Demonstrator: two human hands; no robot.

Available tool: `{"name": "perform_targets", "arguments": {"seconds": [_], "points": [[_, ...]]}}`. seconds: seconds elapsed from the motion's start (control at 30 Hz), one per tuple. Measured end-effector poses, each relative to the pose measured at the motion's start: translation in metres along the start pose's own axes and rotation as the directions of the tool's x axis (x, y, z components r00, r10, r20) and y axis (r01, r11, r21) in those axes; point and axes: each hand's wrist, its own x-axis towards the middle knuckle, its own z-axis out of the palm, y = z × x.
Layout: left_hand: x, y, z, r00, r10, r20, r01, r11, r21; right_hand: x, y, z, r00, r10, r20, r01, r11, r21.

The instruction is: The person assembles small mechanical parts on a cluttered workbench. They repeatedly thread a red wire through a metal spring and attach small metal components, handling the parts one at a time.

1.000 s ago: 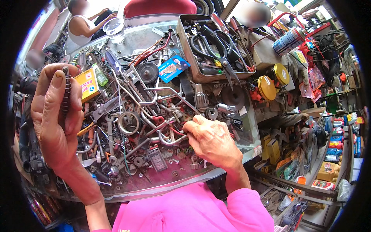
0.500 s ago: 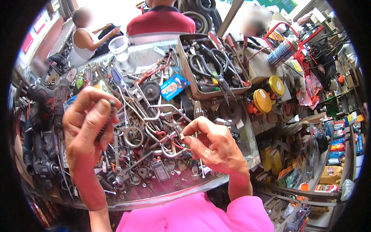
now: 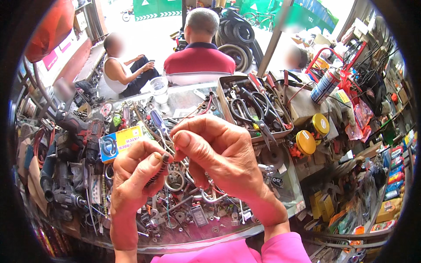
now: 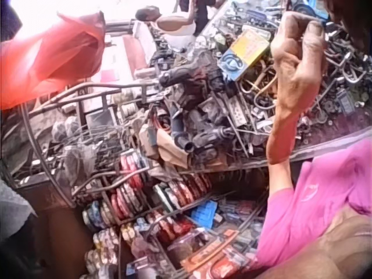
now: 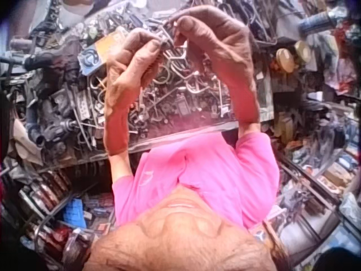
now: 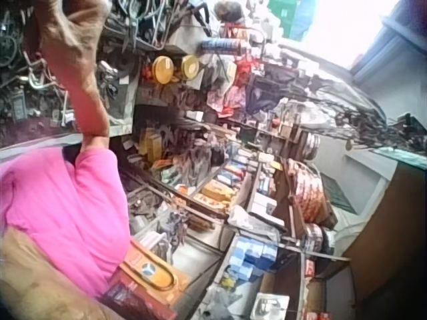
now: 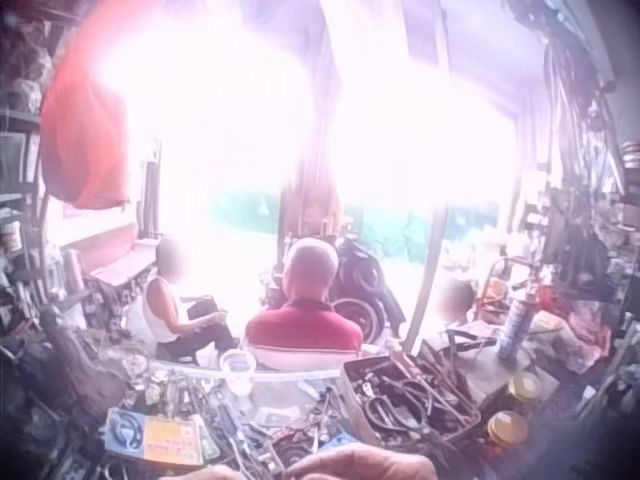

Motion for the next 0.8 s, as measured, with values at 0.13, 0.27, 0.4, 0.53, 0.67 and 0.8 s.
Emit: {"name": "perform_targets", "arguments": {"seconds": [0.13,0.27,0.4,0.53,0.67,0.8], "points": [[0.001,0.0,0.005,0.999,0.007,-0.037,-0.006,1.0,0.029,0.001,0.011,0.003,0.997,-0.07,-0.042,0.066,0.993,-0.097],[0.002,0.001,-0.001,1.0,0.003,0.014,-0.003,0.999,0.049,-0.001,0.013,0.003,0.995,-0.075,-0.067,0.069,0.995,-0.078],[0.004,0.0,-0.002,0.999,-0.021,0.029,0.021,1.0,0.008,0.003,0.021,0.001,0.994,-0.111,0.008,0.112,0.993,-0.034],[0.006,-0.004,-0.003,1.0,-0.016,0.023,0.016,1.0,0.007,0.002,0.02,0.002,0.998,-0.052,0.038,0.054,0.998,-0.041],[0.007,-0.006,-0.004,0.999,0.022,0.031,-0.024,0.997,0.066,0.0,0.015,0.001,0.999,-0.004,0.044,0.006,0.999,-0.046],[0.007,-0.007,-0.005,0.997,0.078,0.023,-0.081,0.986,0.145,0.0,0.013,0.0,0.997,0.024,0.071,-0.021,0.999,-0.047]]}}
